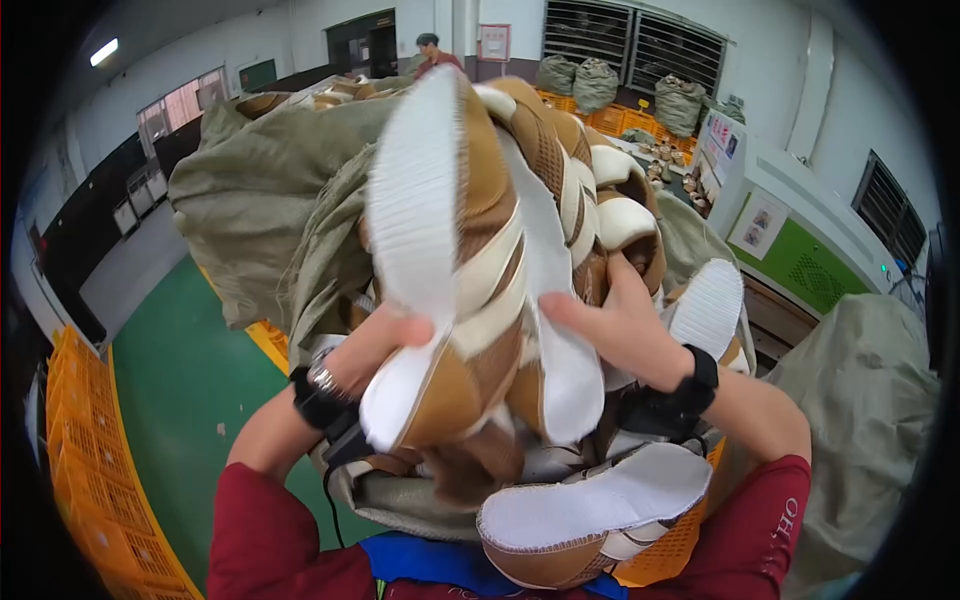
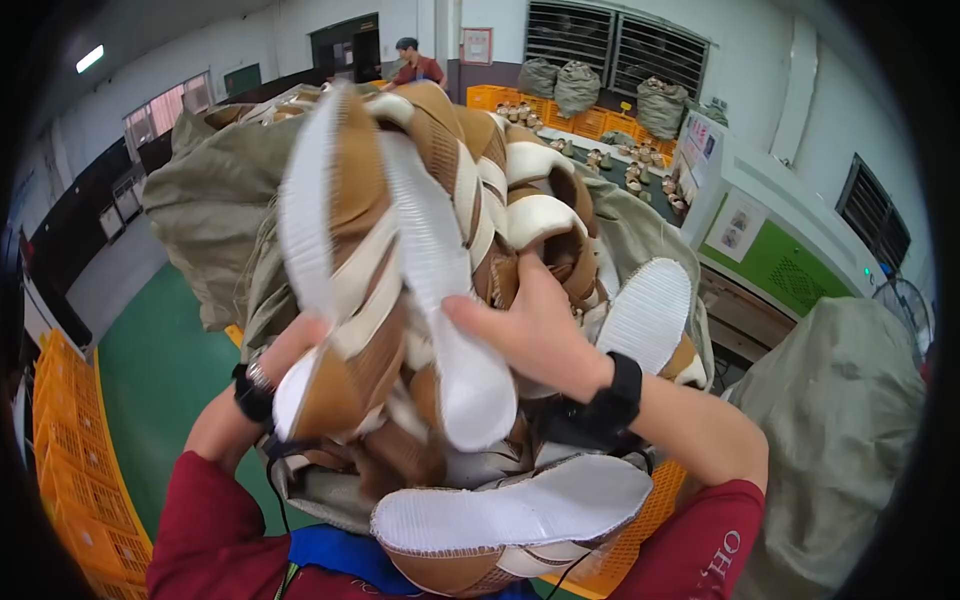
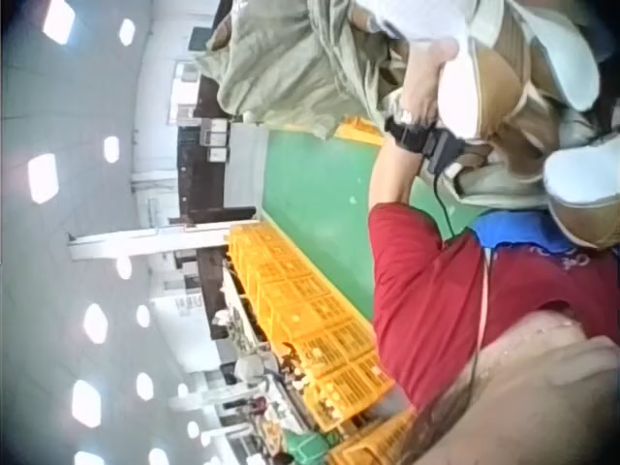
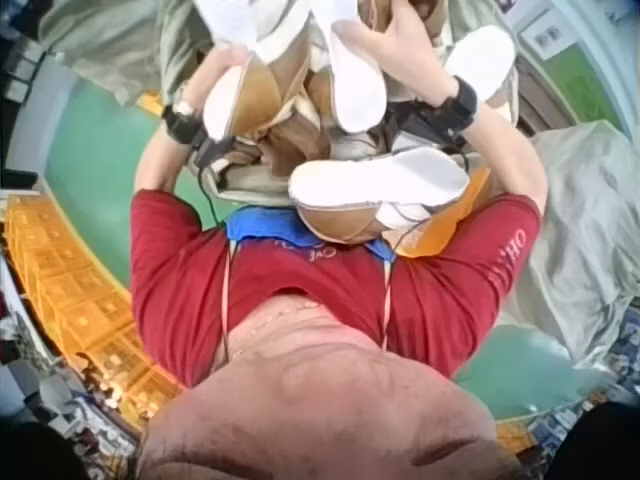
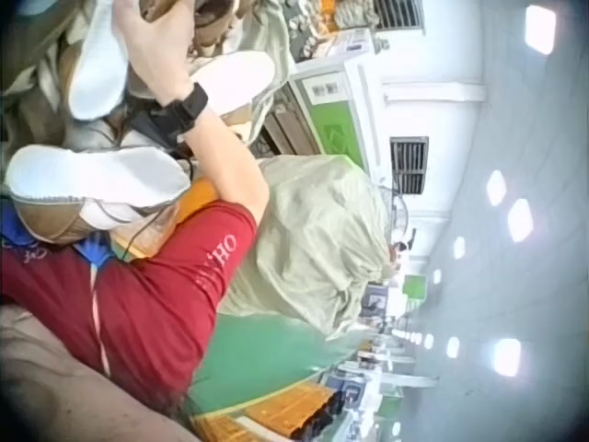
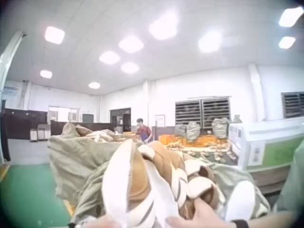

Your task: Sorting shoe lasts and checking finished shoe components at a factory workbench, then placing finished shoes into large bags.

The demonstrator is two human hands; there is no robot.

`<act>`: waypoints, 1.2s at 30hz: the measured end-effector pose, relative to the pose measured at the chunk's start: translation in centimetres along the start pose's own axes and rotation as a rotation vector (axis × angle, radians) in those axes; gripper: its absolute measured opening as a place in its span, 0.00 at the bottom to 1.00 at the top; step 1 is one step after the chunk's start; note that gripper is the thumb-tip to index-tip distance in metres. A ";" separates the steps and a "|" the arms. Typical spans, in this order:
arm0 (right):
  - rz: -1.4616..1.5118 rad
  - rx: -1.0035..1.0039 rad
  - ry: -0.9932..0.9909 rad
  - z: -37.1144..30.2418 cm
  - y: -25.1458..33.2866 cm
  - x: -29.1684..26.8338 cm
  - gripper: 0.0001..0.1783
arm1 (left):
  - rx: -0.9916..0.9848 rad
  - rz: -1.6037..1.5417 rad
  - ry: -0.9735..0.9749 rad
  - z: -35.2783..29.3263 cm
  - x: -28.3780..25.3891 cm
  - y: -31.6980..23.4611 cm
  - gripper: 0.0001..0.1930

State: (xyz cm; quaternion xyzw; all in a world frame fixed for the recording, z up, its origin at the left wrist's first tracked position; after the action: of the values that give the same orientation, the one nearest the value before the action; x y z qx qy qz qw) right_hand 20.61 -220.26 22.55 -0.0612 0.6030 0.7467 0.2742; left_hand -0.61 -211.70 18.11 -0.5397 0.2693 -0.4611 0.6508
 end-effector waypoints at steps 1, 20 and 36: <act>-0.050 -0.121 -0.045 -1.6 1.3 -0.4 0.38 | 0.070 0.110 0.027 -1.1 0.7 -0.8 0.38; -0.020 -0.448 -0.199 -15.1 2.5 5.7 0.39 | 0.131 -0.219 -0.639 -18.1 2.5 4.1 0.39; -0.801 -0.442 -0.195 -13.4 5.3 2.8 0.39 | -0.001 -0.306 -0.729 -23.8 1.4 7.8 0.40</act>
State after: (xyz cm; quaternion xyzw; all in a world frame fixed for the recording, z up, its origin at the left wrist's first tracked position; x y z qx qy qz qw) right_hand 12.50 -232.54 22.43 -0.2757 0.3300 0.6948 0.5765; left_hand -17.78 -223.77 4.38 -0.7022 -0.0630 -0.3307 0.6273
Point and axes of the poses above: each hand's wrist, its own z-axis towards the middle knuckle, its own x-axis out of the palm, y = z × x, the point moved 4 cm from there along z, towards the middle knuckle, and after that the axes turned 9 degrees about x, right-handed, at the moved point
